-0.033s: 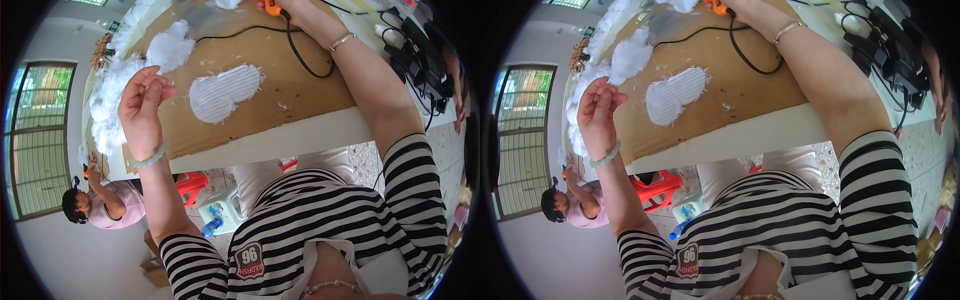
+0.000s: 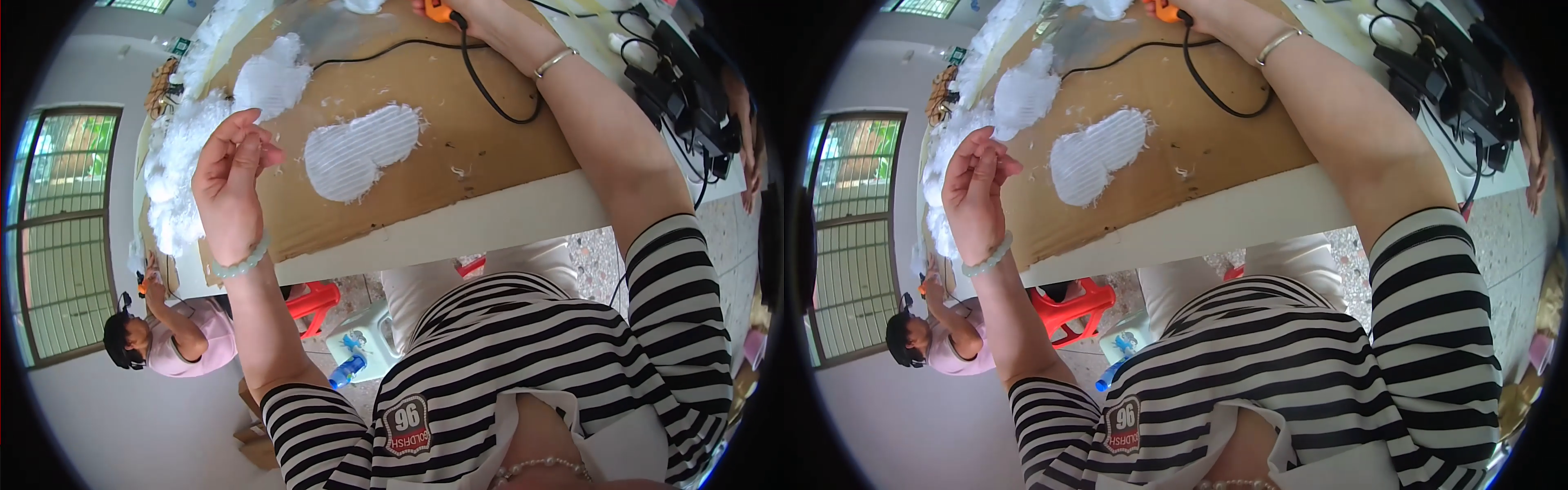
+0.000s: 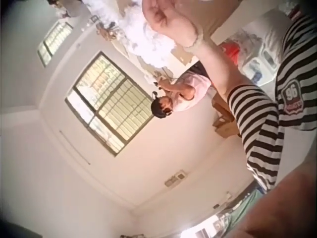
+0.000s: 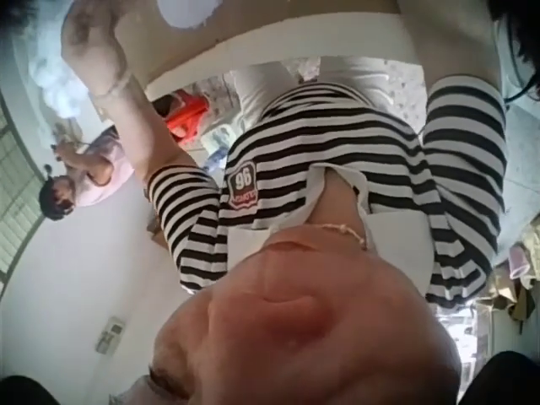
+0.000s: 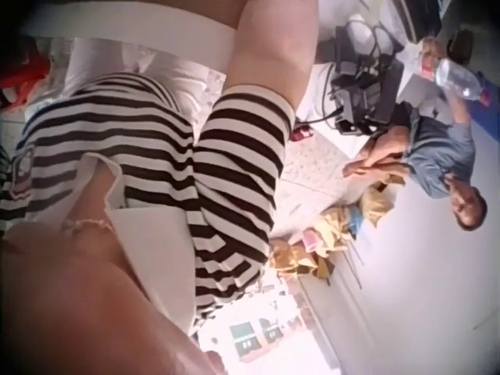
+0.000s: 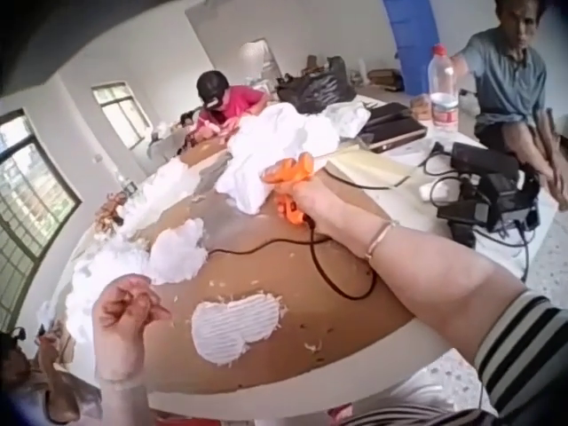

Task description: Using a hot glue gun to attach white fiberfill stuffing to white fabric toy parts.

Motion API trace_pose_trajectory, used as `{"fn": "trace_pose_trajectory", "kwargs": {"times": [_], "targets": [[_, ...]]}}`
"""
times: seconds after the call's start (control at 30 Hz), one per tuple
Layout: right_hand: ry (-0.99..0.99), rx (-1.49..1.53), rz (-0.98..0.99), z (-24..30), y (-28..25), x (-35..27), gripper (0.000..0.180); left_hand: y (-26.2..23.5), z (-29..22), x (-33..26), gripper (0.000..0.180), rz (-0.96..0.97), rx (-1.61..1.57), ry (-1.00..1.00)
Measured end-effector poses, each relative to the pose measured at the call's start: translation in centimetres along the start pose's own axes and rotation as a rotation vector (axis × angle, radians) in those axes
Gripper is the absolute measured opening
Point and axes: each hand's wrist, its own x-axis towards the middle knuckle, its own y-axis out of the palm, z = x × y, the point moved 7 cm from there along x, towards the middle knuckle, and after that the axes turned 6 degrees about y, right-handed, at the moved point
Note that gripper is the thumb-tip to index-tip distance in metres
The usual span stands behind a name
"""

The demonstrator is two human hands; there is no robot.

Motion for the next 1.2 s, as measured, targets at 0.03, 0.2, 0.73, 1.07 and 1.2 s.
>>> {"fn": "trace_pose_trajectory", "kwargs": {"times": [0.03,0.2,0.73,1.07,1.2], "targets": [[0.093,-0.075,-0.189,0.1,0.1,0.6,0.012,0.7,0.4,0.1,0.025,0.048,0.027,-0.026],[0.056,-0.082,-0.131,0.4,0.2,0.9,0.008,3.2,3.2,-0.1,0.026,0.242,-0.028,-0.185],[0.015,-0.127,-0.183,-0.1,0.4,1.0,0.009,4.3,7.1,0.0,0.024,0.351,0.006,-0.295],[-0.02,-0.162,-0.137,0.3,0.9,1.0,0.011,4.1,6.7,0.1,0.022,0.312,0.18,-0.225],[0.027,-0.144,-0.13,0.0,0.5,1.4,0.012,3.7,6.5,0.3,0.02,0.284,0.188,-0.202]]}}
